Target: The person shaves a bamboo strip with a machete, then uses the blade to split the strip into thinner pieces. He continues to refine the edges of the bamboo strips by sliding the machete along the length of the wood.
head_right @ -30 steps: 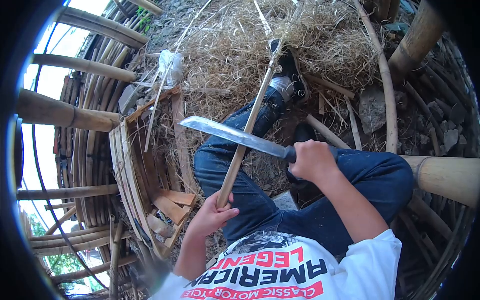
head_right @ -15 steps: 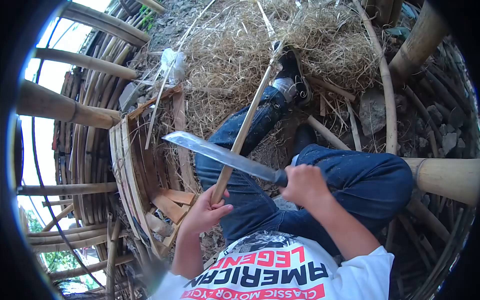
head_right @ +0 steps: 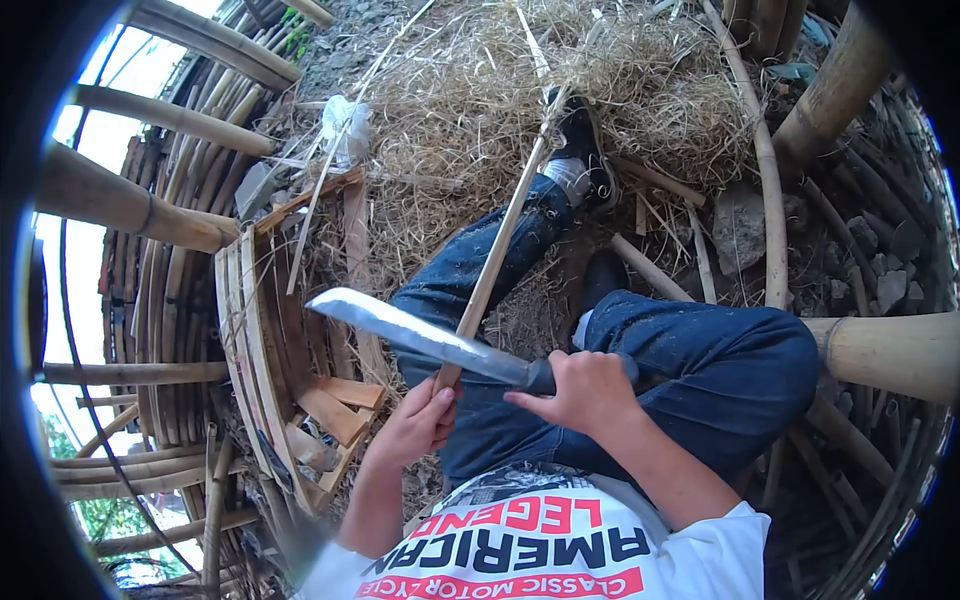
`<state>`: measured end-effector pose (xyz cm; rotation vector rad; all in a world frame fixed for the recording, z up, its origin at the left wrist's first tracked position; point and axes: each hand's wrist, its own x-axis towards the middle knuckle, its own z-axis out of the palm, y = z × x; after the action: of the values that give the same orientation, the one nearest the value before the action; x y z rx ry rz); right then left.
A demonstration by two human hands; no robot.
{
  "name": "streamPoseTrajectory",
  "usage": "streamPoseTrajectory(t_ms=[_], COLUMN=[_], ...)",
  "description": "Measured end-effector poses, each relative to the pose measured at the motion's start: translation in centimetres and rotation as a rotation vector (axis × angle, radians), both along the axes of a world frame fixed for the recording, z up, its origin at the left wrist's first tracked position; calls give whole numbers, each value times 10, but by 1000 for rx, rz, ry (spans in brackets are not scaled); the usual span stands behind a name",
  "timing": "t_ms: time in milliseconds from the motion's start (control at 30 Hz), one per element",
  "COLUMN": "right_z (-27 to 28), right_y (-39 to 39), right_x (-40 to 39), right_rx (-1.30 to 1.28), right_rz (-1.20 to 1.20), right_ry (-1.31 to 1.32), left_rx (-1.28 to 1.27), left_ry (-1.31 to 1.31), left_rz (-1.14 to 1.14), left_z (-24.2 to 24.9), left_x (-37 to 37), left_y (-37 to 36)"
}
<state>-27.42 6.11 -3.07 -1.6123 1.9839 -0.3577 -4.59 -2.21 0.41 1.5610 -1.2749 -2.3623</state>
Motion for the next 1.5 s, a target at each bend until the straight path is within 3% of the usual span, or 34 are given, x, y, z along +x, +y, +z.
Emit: streamPoseTrajectory(t_ms=[133, 267, 433, 533, 633, 800, 933, 1033, 1133, 1267, 1400, 1500], right_z=[-2, -34, -21, -10, -23, -25, -6, -14, -31, -26, -19, -39], right_y=[-6, -15, -3, 1, -12, -28, -14, -18, -31, -27, -24, -38], right_x=[7, -35, -14, 4, -25, -49, -5, -6, -42, -39, -19, -45], right_rx=[-28, -121, -123, -117, -98, -61, 0, -25, -25, -42, -26, -44], right_rz=[60, 5, -20, 125, -5, -193, 83, 84, -138, -179, -21, -147], right_ry=[-31, 23, 57, 6, 119, 83, 19, 9, -7, -24, 46, 30], left_rx=[35, 3, 121, 112, 101, 88, 105, 89, 88, 55, 17, 7], left_ry=[3, 42, 143, 41, 83, 118, 123, 5, 73, 75, 26, 9], left_rz=[13, -12, 14, -23, 0, 19, 12, 55, 27, -31, -52, -54], left_z=[7, 0, -11, -9, -2, -5, -15, -3, -1, -6, 0, 0], left_x=[5, 10, -1, -15, 1, -9, -19, -11, 7, 0, -11, -4], left_y=[1, 7, 5, 10, 7, 9, 14, 11, 8, 2, 5, 6])
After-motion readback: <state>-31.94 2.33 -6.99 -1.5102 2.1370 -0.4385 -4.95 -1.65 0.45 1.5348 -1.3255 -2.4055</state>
